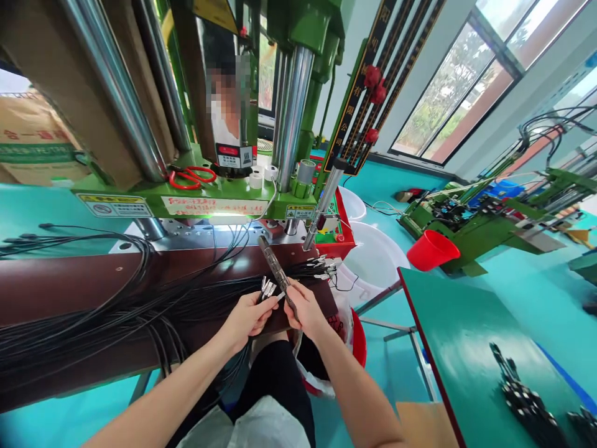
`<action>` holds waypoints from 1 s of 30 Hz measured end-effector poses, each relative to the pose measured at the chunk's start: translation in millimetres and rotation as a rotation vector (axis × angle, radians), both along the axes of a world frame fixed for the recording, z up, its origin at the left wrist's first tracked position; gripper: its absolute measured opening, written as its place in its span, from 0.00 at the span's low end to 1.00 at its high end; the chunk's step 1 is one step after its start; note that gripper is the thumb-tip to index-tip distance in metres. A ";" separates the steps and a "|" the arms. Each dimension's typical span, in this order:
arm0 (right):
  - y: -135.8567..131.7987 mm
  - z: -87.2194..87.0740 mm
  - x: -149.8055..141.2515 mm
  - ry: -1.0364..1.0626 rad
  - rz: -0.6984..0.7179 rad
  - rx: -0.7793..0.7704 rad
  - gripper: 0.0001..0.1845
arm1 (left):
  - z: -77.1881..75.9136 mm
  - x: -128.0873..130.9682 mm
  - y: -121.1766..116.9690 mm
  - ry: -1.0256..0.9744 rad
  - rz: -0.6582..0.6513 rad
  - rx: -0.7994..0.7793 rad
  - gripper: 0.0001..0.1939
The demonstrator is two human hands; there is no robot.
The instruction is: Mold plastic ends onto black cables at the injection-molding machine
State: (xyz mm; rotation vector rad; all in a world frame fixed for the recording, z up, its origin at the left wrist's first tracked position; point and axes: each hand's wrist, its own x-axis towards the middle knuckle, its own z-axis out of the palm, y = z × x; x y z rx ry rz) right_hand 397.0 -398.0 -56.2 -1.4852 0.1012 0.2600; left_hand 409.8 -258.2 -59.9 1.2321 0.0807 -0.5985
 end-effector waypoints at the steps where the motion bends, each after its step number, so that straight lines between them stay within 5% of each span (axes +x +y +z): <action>1: 1.0 -3.6 -1.9 -0.012 -0.033 0.051 0.29 | -0.1 0.3 -1.6 -0.004 -0.015 0.007 0.18; 7: -0.8 -11.0 -2.4 -0.068 -0.070 0.057 0.30 | -0.1 0.9 -1.3 0.012 -0.067 0.027 0.18; 15: 6.4 -16.7 -8.5 -0.238 -0.036 -0.254 0.28 | -6.1 -1.1 5.3 -0.008 -0.057 0.057 0.18; 23: 2.9 -12.8 -5.8 -0.091 -0.112 -0.033 0.30 | -6.9 -3.0 9.4 -0.122 0.423 -0.031 0.16; 30: -0.6 -11.3 -5.2 -0.120 -0.029 -0.064 0.29 | -3.2 -2.3 4.1 -0.075 0.105 0.094 0.19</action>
